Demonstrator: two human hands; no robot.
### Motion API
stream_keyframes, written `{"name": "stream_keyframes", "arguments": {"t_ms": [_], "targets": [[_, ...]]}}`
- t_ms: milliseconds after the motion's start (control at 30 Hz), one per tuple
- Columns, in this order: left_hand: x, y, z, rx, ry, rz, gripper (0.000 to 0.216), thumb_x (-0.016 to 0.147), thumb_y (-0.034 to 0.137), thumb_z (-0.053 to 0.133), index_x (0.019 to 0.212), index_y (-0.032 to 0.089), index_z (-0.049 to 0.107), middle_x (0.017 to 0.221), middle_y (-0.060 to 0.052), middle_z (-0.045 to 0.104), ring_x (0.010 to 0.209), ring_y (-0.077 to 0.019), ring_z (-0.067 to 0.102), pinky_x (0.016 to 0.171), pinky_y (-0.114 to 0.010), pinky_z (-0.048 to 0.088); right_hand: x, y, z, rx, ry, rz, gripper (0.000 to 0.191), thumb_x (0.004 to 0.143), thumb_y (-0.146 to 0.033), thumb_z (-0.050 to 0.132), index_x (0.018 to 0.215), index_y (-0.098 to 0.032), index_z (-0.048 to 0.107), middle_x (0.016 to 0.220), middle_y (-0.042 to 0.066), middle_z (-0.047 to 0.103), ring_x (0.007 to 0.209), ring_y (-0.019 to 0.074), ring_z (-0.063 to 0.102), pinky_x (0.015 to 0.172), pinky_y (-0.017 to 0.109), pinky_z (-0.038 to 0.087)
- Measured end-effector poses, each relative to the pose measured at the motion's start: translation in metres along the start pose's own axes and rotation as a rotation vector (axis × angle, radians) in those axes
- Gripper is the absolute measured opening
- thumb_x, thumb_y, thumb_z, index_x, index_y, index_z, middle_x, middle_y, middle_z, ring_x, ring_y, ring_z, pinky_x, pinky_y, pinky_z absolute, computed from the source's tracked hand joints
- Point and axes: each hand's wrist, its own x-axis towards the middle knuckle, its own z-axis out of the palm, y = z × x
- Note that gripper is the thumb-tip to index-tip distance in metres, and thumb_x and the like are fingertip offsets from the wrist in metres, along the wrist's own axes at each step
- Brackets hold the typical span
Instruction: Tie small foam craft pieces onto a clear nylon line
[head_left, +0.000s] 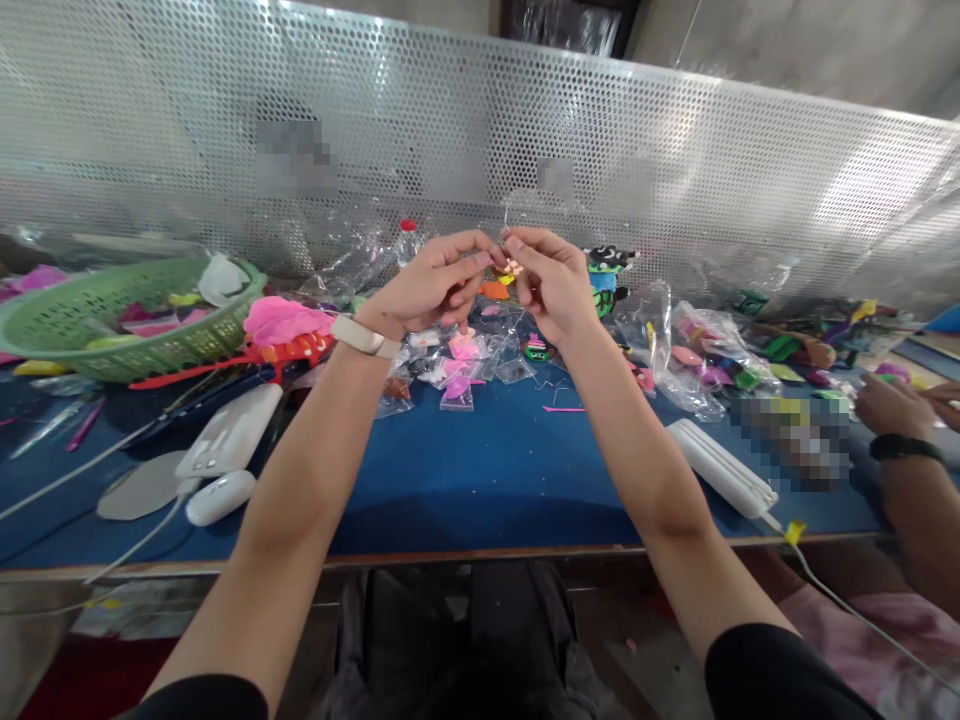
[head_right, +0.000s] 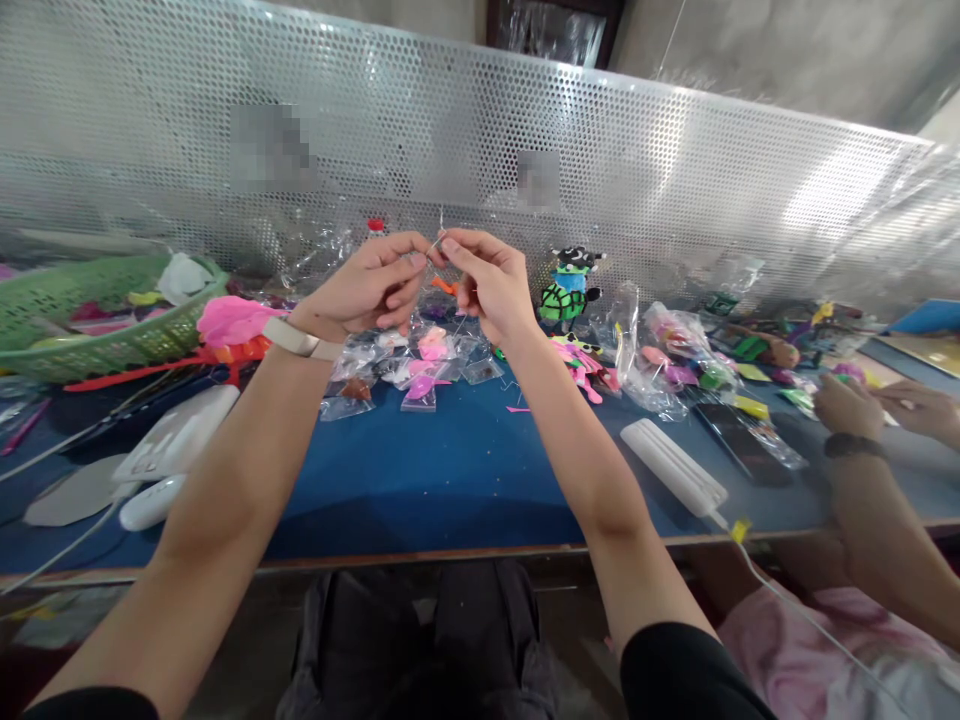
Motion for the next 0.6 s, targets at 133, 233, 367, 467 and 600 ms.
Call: {"name": "stream_keyframes", "arguments": {"t_ms": [133,233,367,467,600], "targets": [[-0.002,0.0,-0.004,-0.014,-0.025,0.0,0.019,0.112,0.039,0.07,0.11,0.021,0.068,0.054,0.013,0.047,0.031,-0.0044,0.04,0.043,-0.016,0.049,0.004,0.005,-0.003,-0.033,0.016,-0.021,0.029,0.094,-0.049,0.088,0.111,-0.027,0.08,0.092,0.0,0.077,0.053,0.0071,0.057,0.038,0.02,0.034],[-0.002,0.001,-0.006,-0.011,-0.01,-0.015,0.018,0.113,0.038,0.067,0.108,0.021,0.067,0.052,0.014,0.043,0.031,-0.0051,0.041,0.046,-0.017,0.054,0.006,0.011,-0.004,-0.05,0.027,-0.059,0.029,0.093,-0.05,0.089,0.111,-0.028,0.081,0.101,0.002,0.08,0.057,0.0085,0.061,0.039,0.02,0.037],[0.002,0.0,0.001,0.02,0.033,-0.005,0.022,0.112,0.036,0.067,0.097,0.021,0.063,0.057,0.01,0.051,0.038,-0.0076,0.053,0.051,-0.02,0.056,0.004,0.016,0.0,-0.09,0.034,-0.082,0.031,0.093,-0.055,0.087,0.109,-0.029,0.082,0.101,0.002,0.081,0.062,0.0119,0.068,0.041,0.021,0.04],[0.004,0.001,0.009,0.042,0.087,0.034,0.029,0.113,0.035,0.067,0.089,0.021,0.058,0.06,0.008,0.053,0.04,-0.0056,0.05,0.051,-0.018,0.054,0.001,0.014,0.002,-0.1,0.006,-0.079,0.033,0.091,-0.057,0.089,0.106,-0.029,0.081,0.087,0.0,0.077,0.058,0.0122,0.065,0.04,0.021,0.038],[0.003,0.005,0.01,0.063,0.146,0.042,0.027,0.113,0.036,0.068,0.092,0.022,0.059,0.055,0.012,0.038,0.036,-0.0036,0.035,0.044,-0.015,0.043,-0.001,0.001,-0.004,-0.031,-0.076,0.007,0.033,0.089,-0.054,0.093,0.106,-0.03,0.078,0.073,-0.003,0.067,0.052,0.0107,0.056,0.039,0.021,0.034]]}}
